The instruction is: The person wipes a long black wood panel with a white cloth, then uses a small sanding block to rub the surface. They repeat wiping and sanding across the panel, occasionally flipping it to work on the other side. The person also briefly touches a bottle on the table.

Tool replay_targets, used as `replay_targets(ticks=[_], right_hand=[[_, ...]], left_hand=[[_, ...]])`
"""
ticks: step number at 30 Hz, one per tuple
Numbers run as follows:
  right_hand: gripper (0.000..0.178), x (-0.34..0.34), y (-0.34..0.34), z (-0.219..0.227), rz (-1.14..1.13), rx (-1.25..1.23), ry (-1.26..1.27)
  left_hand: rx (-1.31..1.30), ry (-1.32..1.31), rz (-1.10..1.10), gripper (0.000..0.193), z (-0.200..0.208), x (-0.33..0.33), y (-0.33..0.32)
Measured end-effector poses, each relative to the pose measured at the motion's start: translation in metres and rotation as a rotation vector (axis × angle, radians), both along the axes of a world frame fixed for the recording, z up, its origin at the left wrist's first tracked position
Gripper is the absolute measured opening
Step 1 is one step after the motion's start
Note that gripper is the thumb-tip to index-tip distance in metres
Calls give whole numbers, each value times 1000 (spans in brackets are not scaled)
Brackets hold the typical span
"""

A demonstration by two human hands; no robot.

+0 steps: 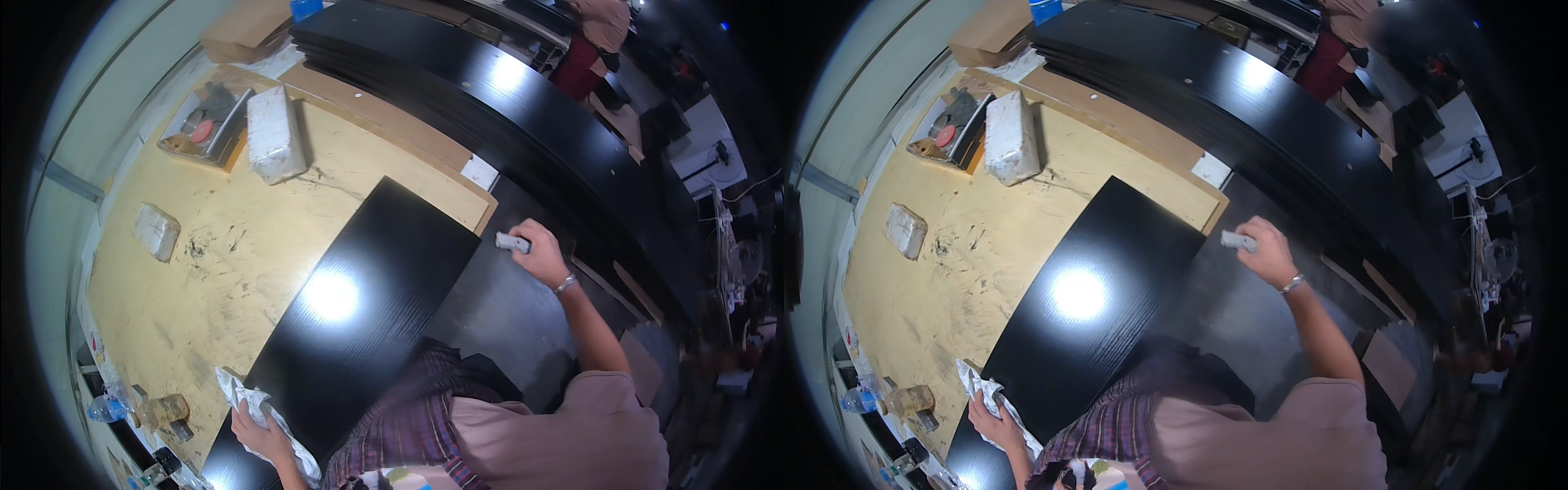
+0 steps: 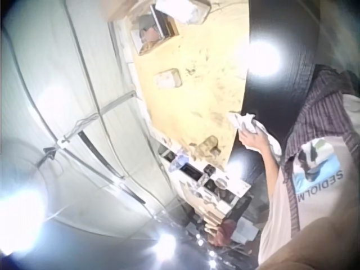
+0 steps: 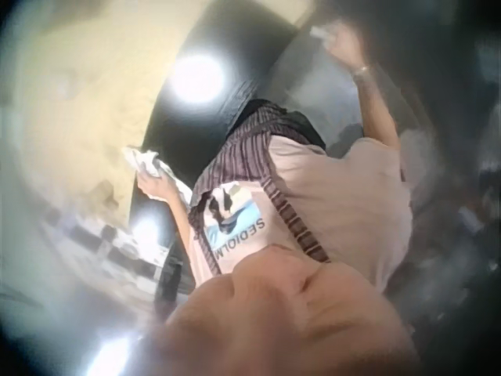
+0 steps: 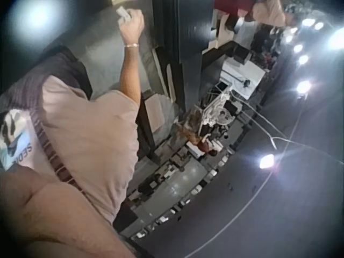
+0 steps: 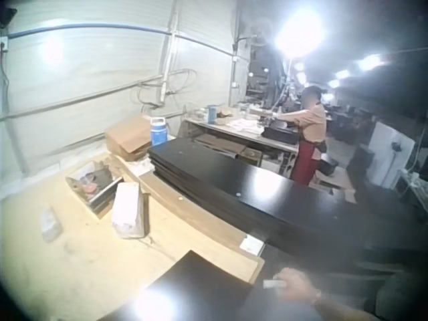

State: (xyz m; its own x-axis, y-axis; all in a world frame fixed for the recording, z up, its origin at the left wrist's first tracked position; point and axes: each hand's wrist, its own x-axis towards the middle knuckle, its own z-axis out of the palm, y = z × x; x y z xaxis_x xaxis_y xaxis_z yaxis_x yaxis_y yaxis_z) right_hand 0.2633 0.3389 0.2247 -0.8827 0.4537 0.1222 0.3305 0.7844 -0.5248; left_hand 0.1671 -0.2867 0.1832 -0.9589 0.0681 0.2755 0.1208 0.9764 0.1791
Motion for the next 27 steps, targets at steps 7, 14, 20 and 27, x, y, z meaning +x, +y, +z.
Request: replay_targets(ticks=[7,14,20,27], right_hand=[[34,-30,-62,-27,-149,-23,287],[36,14,-145,-23,108,-194,217],[35,-26,-75,-27,-301,-16,364],[42,-8,-179,-29,-97,-60,350]], left_hand=[[-10,23,-31,41,-4,-6,-3],[-10,42,-58,39,-2,-6,-4],[3,29,-61,39,-5,-9,0],[-3,79,-99,44,-5,-3,-7]])
